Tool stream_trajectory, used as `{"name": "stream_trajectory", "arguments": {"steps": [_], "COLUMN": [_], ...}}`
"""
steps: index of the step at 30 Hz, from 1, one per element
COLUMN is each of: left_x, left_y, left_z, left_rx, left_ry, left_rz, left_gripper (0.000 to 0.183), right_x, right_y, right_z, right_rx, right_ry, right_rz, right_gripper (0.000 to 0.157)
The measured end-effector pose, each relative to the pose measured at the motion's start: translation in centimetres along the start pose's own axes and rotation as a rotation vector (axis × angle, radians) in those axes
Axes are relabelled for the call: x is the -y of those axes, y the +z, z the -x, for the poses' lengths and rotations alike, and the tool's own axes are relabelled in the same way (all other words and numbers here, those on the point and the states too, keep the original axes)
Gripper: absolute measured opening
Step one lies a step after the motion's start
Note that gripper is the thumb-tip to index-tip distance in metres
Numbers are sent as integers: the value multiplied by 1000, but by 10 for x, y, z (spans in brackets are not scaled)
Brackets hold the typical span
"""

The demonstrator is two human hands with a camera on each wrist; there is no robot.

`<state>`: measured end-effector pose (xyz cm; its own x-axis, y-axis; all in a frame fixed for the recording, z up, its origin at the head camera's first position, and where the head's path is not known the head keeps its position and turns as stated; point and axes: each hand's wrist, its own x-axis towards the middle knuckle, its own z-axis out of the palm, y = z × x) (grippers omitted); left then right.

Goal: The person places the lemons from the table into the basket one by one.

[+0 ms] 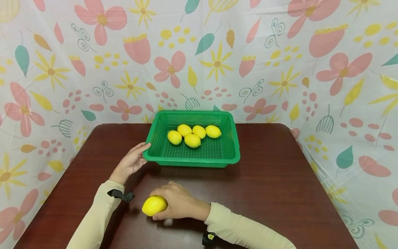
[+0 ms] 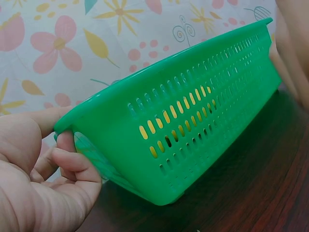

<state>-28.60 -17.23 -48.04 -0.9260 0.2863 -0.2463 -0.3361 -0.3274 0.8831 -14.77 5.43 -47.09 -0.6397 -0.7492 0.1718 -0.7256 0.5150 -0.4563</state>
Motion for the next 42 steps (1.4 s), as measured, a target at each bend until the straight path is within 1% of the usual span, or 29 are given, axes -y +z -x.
{"name": "stream_trajectory", "arguments": {"steps": [5, 10, 15, 20, 24, 28, 33, 38, 42], "left_x": [-2, -2, -2, -1, -1, 0, 0, 0, 0], "left_y": [0, 0, 0, 1, 2, 1, 0, 1, 2], "left_z": [2, 3, 3, 3, 2, 2, 1, 0, 0], "left_rx": [3, 5, -4, -13, -8, -15, -18, -30, -17], "left_ry": [12, 9, 6, 4, 1, 2, 0, 0, 1], "left_rz": [3, 6, 0, 0, -3, 6, 9, 5, -1], "left_gripper": [9, 12, 10, 9, 7, 6, 6, 8, 11], "right_x": [-1, -3, -7, -17, -29, -44, -66, -90, -110], "right_y": [-23, -53, -85, -111, -132, -152, -170, -184, -194], "right_z": [11, 17, 18, 17, 15, 9, -1, -10, -15], "right_rx": [13, 4, -16, -34, -37, -46, -45, -13, 28], "right_ry": [36, 50, 55, 64, 97, 145, 206, 254, 297], "right_rz": [28, 41, 71, 87, 91, 118, 173, 205, 204], "right_gripper": [52, 54, 57, 58, 57, 59, 60, 60, 60]}}
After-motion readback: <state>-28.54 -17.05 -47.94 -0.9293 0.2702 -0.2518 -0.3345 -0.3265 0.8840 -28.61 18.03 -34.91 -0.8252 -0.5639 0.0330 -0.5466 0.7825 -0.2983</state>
